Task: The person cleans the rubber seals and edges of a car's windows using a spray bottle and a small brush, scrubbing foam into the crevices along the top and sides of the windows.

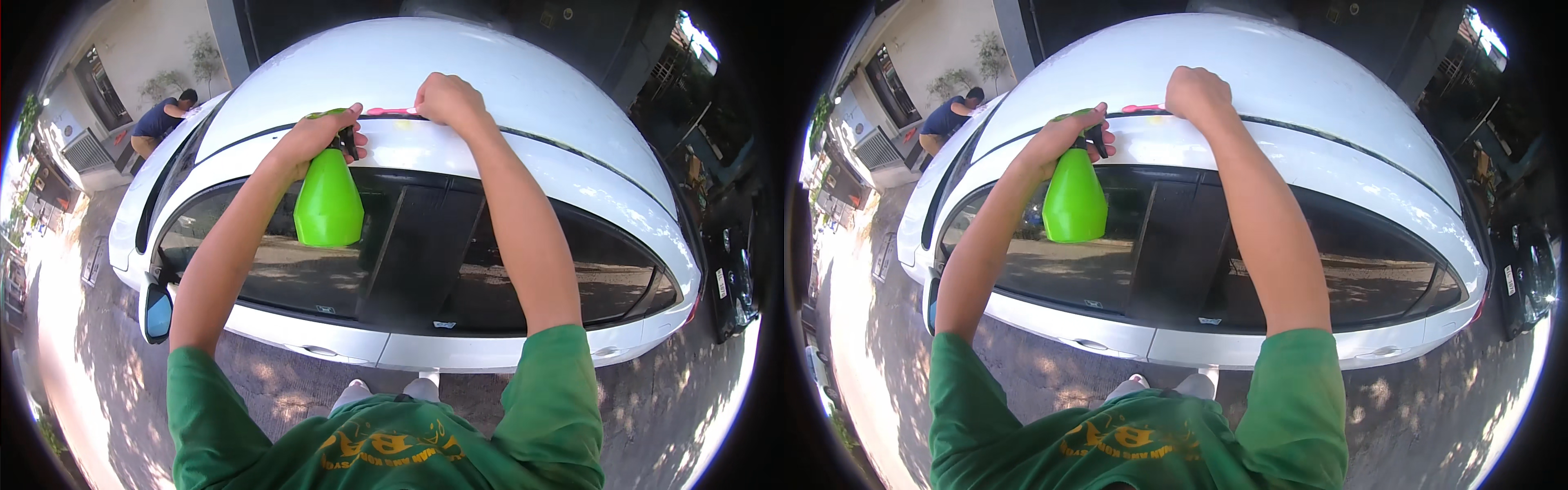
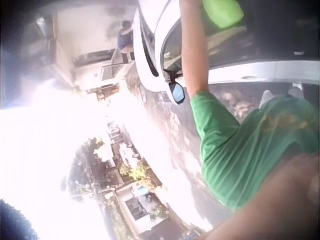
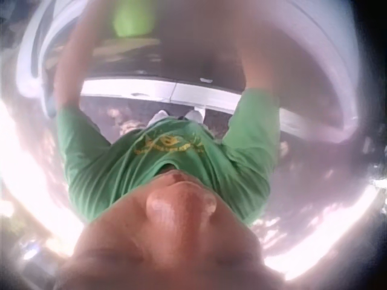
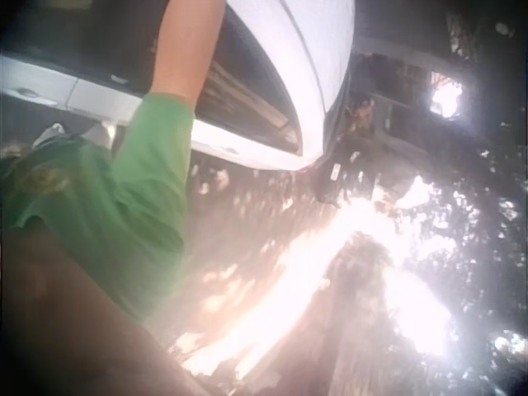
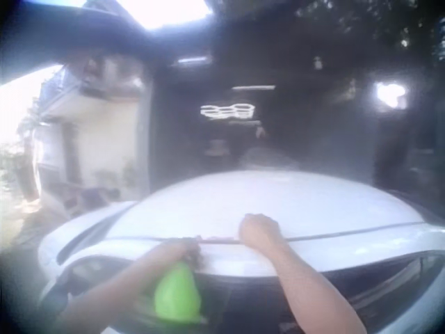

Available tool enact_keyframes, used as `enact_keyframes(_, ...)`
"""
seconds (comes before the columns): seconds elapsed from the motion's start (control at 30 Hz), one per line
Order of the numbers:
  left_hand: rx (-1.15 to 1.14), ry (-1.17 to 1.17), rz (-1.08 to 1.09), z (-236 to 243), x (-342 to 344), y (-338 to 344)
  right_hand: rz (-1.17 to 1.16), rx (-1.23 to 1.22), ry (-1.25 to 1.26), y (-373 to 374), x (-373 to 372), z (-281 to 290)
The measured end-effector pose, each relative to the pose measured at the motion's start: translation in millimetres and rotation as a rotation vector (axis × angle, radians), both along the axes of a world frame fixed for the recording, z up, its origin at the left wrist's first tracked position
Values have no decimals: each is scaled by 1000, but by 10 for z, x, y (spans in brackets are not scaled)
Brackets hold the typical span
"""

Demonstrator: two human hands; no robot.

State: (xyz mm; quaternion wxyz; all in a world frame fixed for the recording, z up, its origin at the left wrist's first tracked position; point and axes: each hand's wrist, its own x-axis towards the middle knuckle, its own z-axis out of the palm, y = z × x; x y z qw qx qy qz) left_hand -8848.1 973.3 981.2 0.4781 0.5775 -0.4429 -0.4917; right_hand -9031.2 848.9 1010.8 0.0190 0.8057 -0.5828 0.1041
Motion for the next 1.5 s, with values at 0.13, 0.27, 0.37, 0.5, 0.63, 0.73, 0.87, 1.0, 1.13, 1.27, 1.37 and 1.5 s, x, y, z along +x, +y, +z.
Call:
enact_keyframes(0.13,13,-42,-26,-14,622,130,-97,148,97,-110,-841,411)
enact_keyframes(0.27,4,-48,16,-47,845,228,-129,141,161,3,-859,617)
enact_keyframes(0.37,-56,3,23,-67,852,223,54,107,111,-70,16,380)
enact_keyframes(0.5,-9,-120,1,-145,1059,140,178,-53,31,48,1383,-218)
enact_keyframes(0.63,-45,-54,109,-168,1768,317,252,52,83,-9,1303,51)
enact_keyframes(0.73,-1,-96,56,-142,2000,366,207,176,112,-15,961,206)
enact_keyframes(0.87,38,-169,-100,-263,2304,156,185,-2,98,224,1984,-177)
enact_keyframes(1.0,87,-204,-177,-360,2677,126,182,-3,125,336,2782,-442)
enact_keyframes(1.13,71,-201,-231,-433,3383,305,161,188,-22,320,2269,-162)
enact_keyframes(1.27,121,-119,-283,-655,3744,208,79,229,111,535,3144,-417)
enact_keyframes(1.37,129,-86,-325,-719,3939,169,130,190,203,719,3829,-589)
enact_keyframes(1.5,129,-29,-323,-816,4308,349,78,137,215,588,3390,-274)
